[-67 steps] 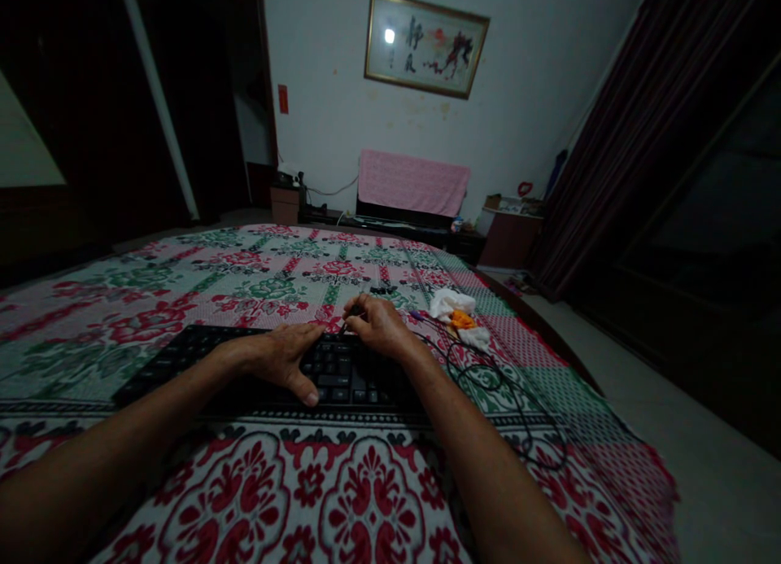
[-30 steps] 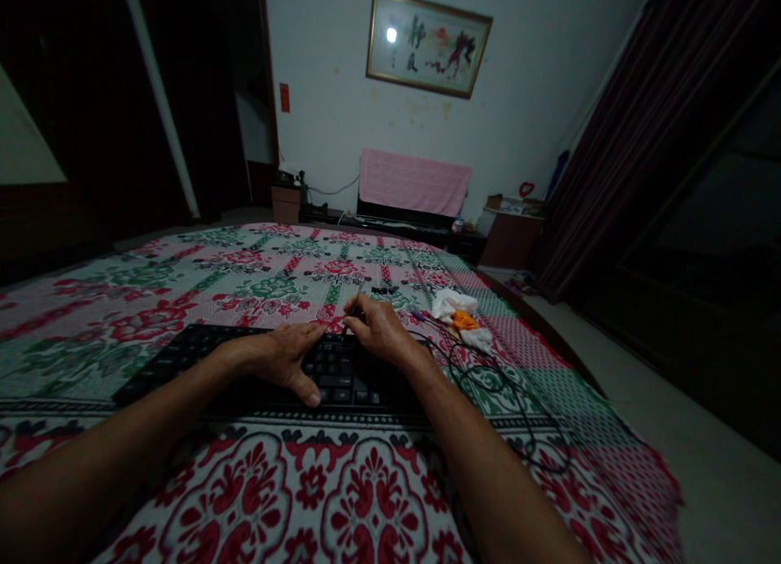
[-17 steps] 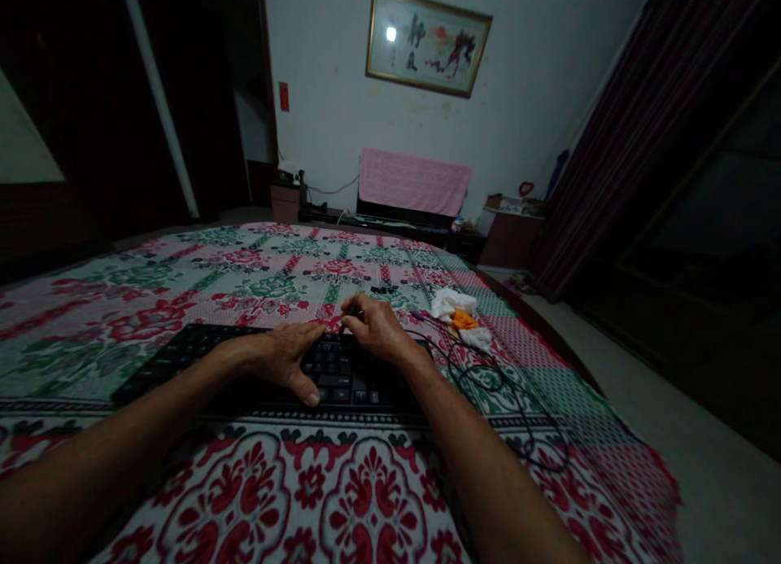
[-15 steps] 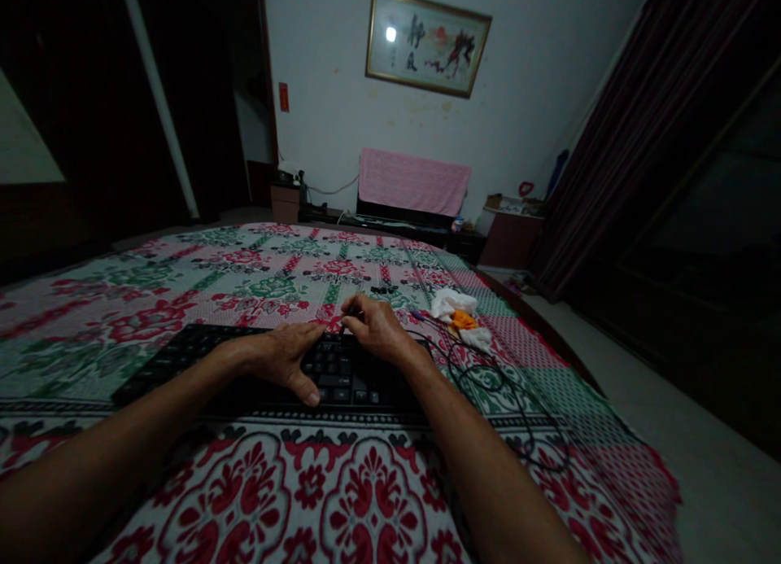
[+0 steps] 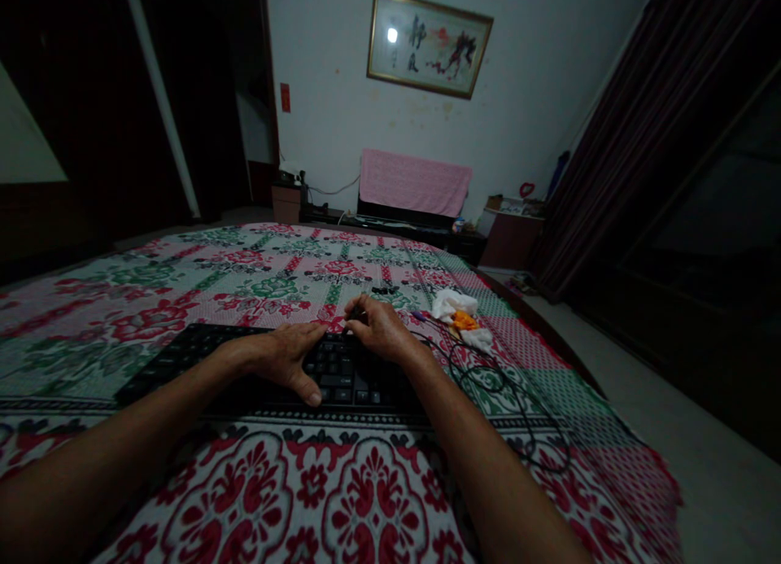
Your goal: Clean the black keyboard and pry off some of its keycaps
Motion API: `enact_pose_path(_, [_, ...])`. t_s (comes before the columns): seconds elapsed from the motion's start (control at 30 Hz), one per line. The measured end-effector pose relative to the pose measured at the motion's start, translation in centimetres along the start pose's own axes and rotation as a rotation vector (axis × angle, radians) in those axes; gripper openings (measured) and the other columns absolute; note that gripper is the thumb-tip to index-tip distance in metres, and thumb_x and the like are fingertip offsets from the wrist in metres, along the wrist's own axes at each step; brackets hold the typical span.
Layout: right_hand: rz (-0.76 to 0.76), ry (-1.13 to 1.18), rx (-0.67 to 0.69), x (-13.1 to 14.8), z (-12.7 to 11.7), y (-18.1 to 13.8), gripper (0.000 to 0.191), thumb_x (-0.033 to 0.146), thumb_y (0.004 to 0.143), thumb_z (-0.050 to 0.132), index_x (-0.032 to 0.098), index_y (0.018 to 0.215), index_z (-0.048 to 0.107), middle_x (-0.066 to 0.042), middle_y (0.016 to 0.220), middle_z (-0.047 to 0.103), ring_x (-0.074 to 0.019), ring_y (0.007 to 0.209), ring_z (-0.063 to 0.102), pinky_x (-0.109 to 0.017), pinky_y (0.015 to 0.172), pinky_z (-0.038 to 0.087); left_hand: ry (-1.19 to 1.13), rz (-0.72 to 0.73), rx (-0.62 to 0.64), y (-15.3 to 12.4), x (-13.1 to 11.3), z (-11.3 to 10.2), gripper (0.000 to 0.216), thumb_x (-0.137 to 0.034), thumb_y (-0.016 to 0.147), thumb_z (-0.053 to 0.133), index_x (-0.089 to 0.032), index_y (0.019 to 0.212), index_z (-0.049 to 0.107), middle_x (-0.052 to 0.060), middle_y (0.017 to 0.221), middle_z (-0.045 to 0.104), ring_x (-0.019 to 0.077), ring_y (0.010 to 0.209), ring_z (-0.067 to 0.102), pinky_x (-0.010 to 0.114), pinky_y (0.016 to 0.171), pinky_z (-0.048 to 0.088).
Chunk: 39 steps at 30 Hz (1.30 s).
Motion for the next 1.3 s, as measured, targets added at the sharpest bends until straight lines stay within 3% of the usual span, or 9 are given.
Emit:
enact_pose_path(0.17, [0.015,-0.018,0.012,-0.13,-0.15,-0.06,0.014,0.017,0.075,0.053,0.017,0.089,0.054,-0.001,0.081,0.062,-0.0118,0.071,0.056,-0.025,0.067,0.043,-0.002,0.019,-0.022,-0.12,-0.2,-0.28,0.121,-0.082,0.042,0.055,-0.016,0.138,0.023,0.016,0.144,0.029,0.0355,0.129,0.029,0.044,0.105,0.026])
enact_pose_path(0.4, [-0.02,-0.028,0.017,-0.04,-0.08,-0.13,0.013,0.018,0.076,0.052,0.017,0.089,0.054,-0.001,0.081,0.063,-0.0123,0.072,0.057,-0.026,0.069,0.043,0.004,0.014,-0.014,-0.1,-0.12,-0.17,0.122,-0.082,0.042,0.054,-0.017,0.139,0.019,0.015,0.147,0.022,0.0355,0.132,0.023,0.045,0.106,0.023])
enact_pose_path(0.9, [-0.044,0.019,0.032,0.13,-0.02,-0.25,0.011,0.017,0.078,0.05,0.018,0.088,0.051,-0.001,0.081,0.062,-0.0126,0.072,0.057,-0.026,0.07,0.044,-0.005,0.004,-0.01,-0.16,-0.16,-0.24,0.12,-0.081,0.041,0.056,-0.019,0.138,0.023,0.015,0.144,0.029,0.0366,0.131,0.023,0.046,0.104,0.025])
enact_pose_path(1.3, [-0.028,0.011,0.044,0.82,-0.17,-0.29,0.012,0.014,0.076,0.049,0.016,0.088,0.052,-0.003,0.083,0.062,-0.0135,0.074,0.058,-0.028,0.073,0.044,-0.014,-0.005,0.012,-0.09,-0.06,-0.02,0.122,-0.083,0.04,0.055,-0.017,0.139,0.022,0.015,0.146,0.024,0.0367,0.132,0.021,0.047,0.106,0.023])
Point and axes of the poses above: each hand's wrist, its own y-axis towards the middle knuckle, its own z-axis out of the palm, x = y × z, the point moved 7 cm from there along y, towards the middle knuckle
